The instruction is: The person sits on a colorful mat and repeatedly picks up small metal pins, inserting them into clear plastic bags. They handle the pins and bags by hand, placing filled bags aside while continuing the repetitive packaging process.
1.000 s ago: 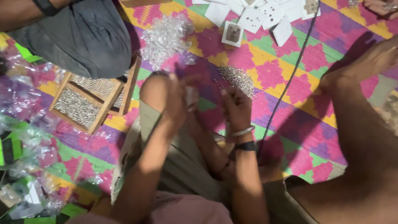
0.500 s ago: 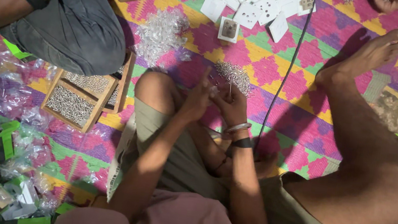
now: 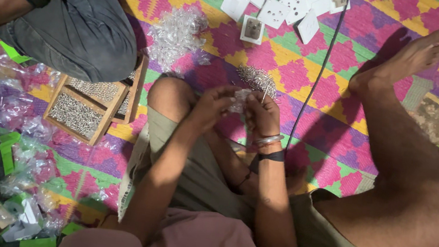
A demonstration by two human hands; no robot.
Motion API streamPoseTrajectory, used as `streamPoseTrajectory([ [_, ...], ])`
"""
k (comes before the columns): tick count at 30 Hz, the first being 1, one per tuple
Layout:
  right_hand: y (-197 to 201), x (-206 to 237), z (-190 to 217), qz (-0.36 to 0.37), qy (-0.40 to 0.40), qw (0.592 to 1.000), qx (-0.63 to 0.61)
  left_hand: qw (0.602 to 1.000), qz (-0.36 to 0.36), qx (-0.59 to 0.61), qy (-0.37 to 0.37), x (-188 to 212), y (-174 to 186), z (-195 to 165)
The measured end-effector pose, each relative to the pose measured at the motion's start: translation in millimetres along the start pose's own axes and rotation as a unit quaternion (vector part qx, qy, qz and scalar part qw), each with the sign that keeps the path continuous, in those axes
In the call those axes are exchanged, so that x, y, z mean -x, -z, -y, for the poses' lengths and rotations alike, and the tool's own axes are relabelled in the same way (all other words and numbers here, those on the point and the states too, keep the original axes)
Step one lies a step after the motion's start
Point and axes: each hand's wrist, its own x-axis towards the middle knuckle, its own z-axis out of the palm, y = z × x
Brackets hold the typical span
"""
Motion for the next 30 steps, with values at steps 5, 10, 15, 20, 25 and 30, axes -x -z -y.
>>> streamPoseTrajectory([
  [5,-2,-1,1,0.031,-0.002,0.994,-0.108,0.958,-0.005,0.257,0.13,-1,-18,6],
  [10,0,-1,4,0.039,0.0,0.992,-0.123,0.942,0.104,0.297,0.115,-8,-11,31],
  [15,8,-1,9,0.035,-0.01,0.987,-0.155,0.899,0.144,0.374,0.176,-15,2,48],
  [20,21,0,15,0.043,0.016,0.999,-0.021,0.981,-0.068,0.105,0.145,-8,-9,28],
  [25,32,-1,16,0.095,0.055,0.984,0.137,0.996,0.033,-0.075,0.021,4,-21,2],
  [30,35,-4,11,0.049,0.105,0.976,0.185,0.998,0.023,-0.058,0.001,6,-25,-1],
])
